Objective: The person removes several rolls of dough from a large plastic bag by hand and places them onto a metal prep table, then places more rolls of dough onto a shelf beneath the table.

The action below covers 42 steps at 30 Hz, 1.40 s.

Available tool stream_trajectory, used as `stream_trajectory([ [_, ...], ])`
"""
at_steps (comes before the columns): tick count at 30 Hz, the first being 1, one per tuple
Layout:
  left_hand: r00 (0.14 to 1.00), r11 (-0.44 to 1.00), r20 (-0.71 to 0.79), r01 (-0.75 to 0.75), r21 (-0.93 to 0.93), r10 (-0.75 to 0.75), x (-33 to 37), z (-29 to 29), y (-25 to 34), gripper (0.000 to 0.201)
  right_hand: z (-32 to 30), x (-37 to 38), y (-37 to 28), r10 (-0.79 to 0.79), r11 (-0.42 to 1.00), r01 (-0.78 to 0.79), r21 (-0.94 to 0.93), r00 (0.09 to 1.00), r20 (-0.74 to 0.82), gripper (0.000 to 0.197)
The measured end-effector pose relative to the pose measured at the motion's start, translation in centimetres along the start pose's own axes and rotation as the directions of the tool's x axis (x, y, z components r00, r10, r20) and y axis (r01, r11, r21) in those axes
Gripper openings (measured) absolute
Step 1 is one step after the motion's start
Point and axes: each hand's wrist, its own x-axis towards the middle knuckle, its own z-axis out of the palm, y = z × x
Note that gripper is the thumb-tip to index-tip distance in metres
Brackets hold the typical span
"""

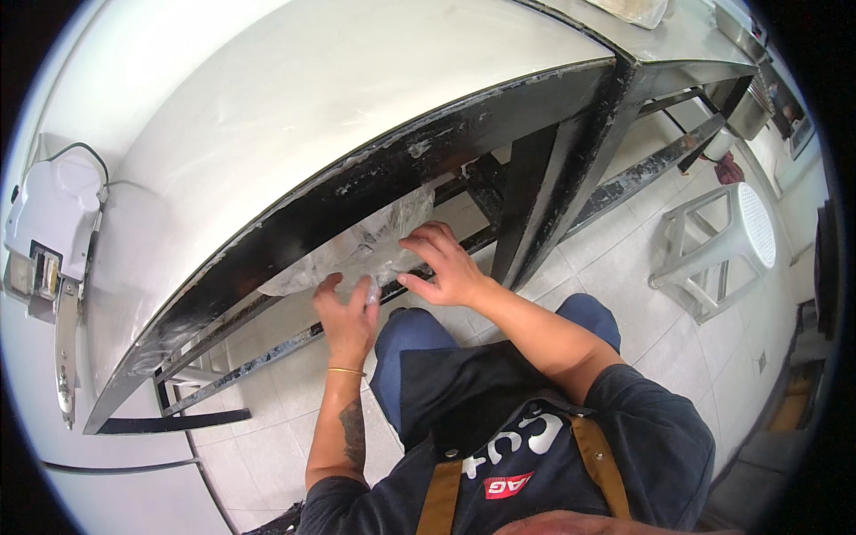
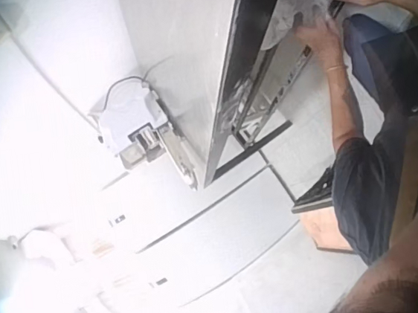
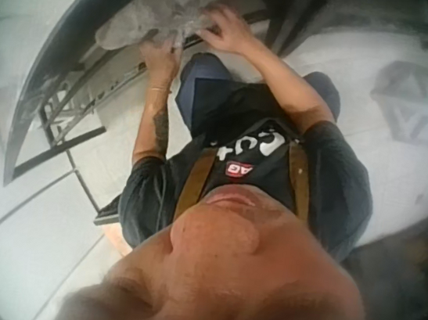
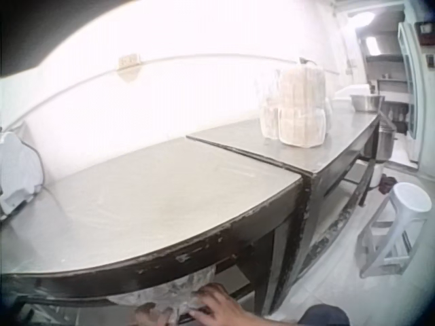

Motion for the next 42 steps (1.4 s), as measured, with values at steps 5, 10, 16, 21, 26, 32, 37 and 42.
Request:
stream_trajectory([
  [5,1.0,0.997,0.015,0.005,-0.079,-0.004,0.1,0.8,-1.1,0.032,-0.7,0.2,-1.1,-0.028,1.0,0.028,-0.002,0.999,-0.017,0.056],
  [10,0.972,0.98,0.148,0.191,-0.054,-0.182,0.2,-2.3,0.0,0.047,-4.4,-1.4,-6.3,0.024,0.999,-0.018,-0.038,0.985,0.174,0.057],
  [16,0.871,0.911,0.432,0.353,-0.212,-0.237,3.2,-10.8,8.1,0.048,-15.6,2.7,-16.3,0.336,0.878,-0.469,0.098,0.748,0.572,0.06],
  [21,0.795,0.776,0.607,0.381,-0.503,0.003,7.6,-20.9,15.0,0.034,-24.3,2.0,-16.8,0.553,0.811,-0.569,-0.134,0.672,0.492,0.062],
  [26,0.771,0.735,0.637,0.441,-0.515,-0.016,12.9,-30.1,16.1,0.034,-36.2,7.8,-19.8,0.847,0.531,-0.775,-0.344,0.472,0.244,0.056],
  [32,0.637,0.535,0.763,0.685,-0.495,-0.109,26.1,-34.7,16.7,0.065,-46.3,16.8,-18.1,0.875,0.384,-0.917,-0.109,0.399,-0.272,0.061],
  [37,0.667,0.473,0.745,0.653,-0.592,0.012,36.1,-29.9,22.4,0.121,-50.5,21.6,-11.6,0.881,0.371,-0.909,0.191,0.28,-0.38,0.071],
  [42,0.667,0.476,0.744,0.639,-0.604,0.049,39.5,-21.1,28.6,0.134,-52.9,30.2,-4.3,0.809,0.582,-0.813,0.032,0.574,-0.124,0.09],
])
